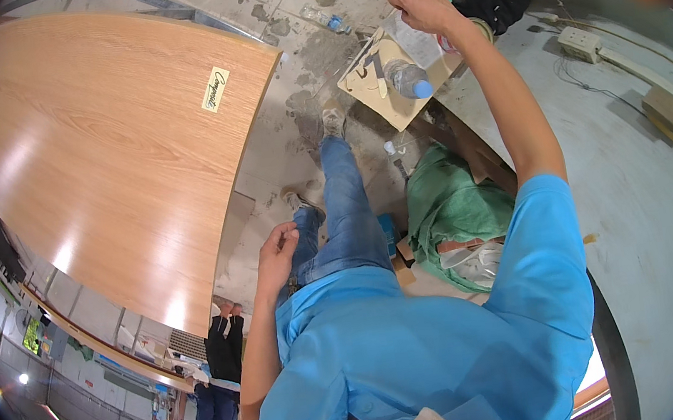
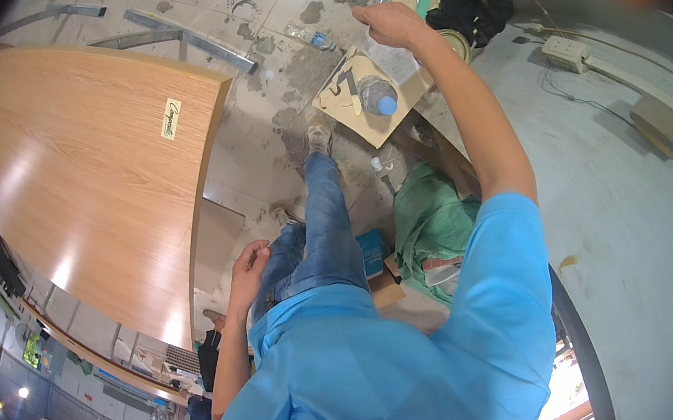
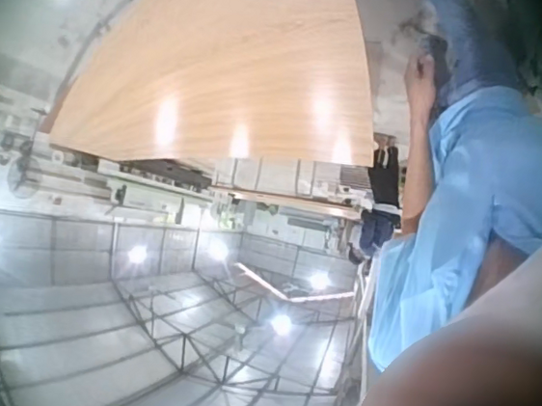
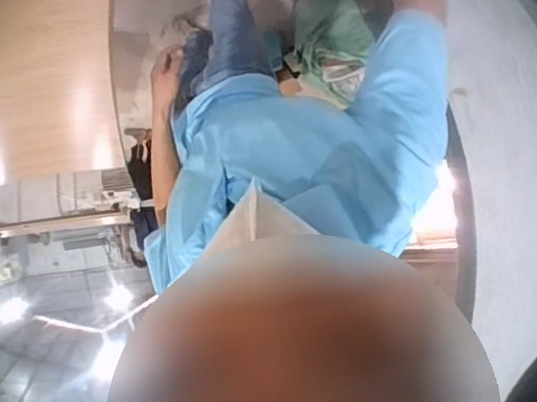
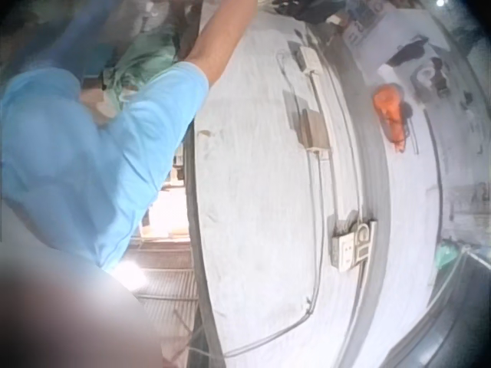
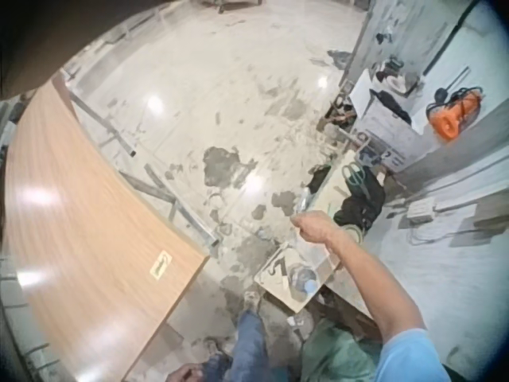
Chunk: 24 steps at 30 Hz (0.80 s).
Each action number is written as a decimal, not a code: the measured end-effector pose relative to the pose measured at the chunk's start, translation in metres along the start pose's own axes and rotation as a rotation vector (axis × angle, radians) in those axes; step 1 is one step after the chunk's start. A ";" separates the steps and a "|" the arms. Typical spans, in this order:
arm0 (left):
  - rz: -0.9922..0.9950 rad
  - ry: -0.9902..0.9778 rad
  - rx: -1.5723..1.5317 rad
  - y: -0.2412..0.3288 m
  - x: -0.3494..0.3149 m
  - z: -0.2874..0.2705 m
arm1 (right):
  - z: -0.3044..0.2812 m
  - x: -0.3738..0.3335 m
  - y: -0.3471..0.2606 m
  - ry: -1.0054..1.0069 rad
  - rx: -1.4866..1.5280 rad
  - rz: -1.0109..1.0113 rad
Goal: The person picks up a large wooden panel, places it on a metal stand, retrieves a small label from a nearby table, and affixes it to the panel. They repeat this process with another panel, handling labels and positioning the boards for labeling.
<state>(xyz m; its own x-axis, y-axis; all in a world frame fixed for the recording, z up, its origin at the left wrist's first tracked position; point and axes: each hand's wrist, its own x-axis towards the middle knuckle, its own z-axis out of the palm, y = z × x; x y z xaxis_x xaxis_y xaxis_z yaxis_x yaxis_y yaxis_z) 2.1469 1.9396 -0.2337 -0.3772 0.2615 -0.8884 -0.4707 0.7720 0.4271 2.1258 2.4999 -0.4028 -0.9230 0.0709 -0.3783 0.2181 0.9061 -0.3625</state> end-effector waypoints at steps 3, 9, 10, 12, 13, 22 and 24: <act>0.044 -0.026 0.027 0.011 0.003 0.001 | -0.037 -0.022 -0.010 0.050 0.051 0.005; 0.198 -0.054 0.147 0.060 0.009 0.013 | -0.084 -0.053 -0.030 0.152 0.092 0.062; 0.225 -0.062 0.152 0.074 0.010 0.017 | -0.090 -0.058 -0.034 0.185 0.104 0.072; 0.285 -0.075 0.087 0.105 0.012 0.026 | -0.104 -0.067 -0.045 0.280 0.161 0.067; 0.292 -0.085 0.061 0.124 0.014 0.031 | -0.113 -0.071 -0.053 0.341 0.207 0.050; 0.898 0.086 0.259 0.292 0.093 0.077 | -0.167 -0.085 -0.125 0.379 1.027 -0.072; 0.703 -0.037 0.110 0.286 0.104 0.076 | -0.147 -0.084 -0.106 0.410 1.139 0.015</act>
<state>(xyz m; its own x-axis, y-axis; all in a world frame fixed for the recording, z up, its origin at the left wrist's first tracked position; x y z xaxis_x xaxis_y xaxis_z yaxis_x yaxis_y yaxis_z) 2.0337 2.2318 -0.2172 -0.5338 0.7368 -0.4149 -0.0423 0.4668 0.8833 2.1335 2.4595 -0.2071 -0.9051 0.3917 -0.1657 0.1933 0.0319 -0.9806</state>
